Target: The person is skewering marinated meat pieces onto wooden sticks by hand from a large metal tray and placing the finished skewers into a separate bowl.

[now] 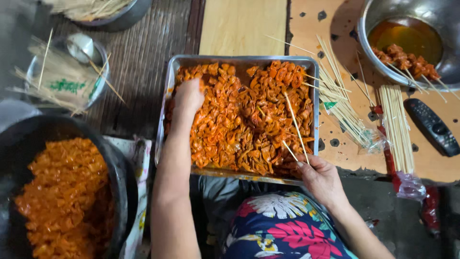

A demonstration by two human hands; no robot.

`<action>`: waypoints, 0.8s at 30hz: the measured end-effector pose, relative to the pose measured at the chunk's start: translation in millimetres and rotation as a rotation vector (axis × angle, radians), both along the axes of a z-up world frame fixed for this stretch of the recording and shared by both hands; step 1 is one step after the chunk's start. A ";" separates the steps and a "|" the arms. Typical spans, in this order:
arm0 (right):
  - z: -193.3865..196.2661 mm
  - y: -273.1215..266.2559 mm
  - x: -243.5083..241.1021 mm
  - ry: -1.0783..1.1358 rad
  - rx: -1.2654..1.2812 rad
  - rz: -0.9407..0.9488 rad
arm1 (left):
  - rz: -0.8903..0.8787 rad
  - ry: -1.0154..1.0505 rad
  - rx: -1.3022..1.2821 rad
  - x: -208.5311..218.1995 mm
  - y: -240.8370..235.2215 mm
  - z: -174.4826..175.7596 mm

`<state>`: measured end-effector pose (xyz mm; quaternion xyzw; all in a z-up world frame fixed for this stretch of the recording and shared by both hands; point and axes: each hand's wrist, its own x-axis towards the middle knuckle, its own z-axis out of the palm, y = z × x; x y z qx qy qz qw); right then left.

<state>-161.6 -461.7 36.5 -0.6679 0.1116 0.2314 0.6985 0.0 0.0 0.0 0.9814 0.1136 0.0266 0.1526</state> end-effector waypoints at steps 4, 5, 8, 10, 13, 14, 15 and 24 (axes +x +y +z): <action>-3.9 2.0 6.9 0.034 0.121 0.015 | 0.048 -0.071 0.137 -25.1 -10.5 25.1; -3.9 5.5 7.6 0.015 0.100 0.013 | 0.020 -0.142 0.189 -21.8 -10.0 25.3; -2.1 12.1 7.6 -0.049 -0.029 0.039 | -0.105 -0.211 0.164 6.7 -8.1 7.0; 9.6 8.2 4.3 -0.170 -0.103 0.123 | -0.176 -0.152 0.091 34.0 -10.6 -4.9; 12.1 4.3 1.0 -0.240 -0.177 0.124 | -0.202 0.114 0.134 68.8 -14.2 -18.2; 11.4 4.1 3.9 -0.178 -0.164 0.093 | -0.212 0.187 0.172 74.5 -14.8 -22.3; 12.5 5.5 2.1 -0.103 -0.134 0.103 | -0.202 0.229 0.194 61.3 -8.1 -27.2; 26.8 -2.7 8.0 -0.087 -0.048 0.082 | -0.042 -0.110 0.147 32.6 0.9 -28.3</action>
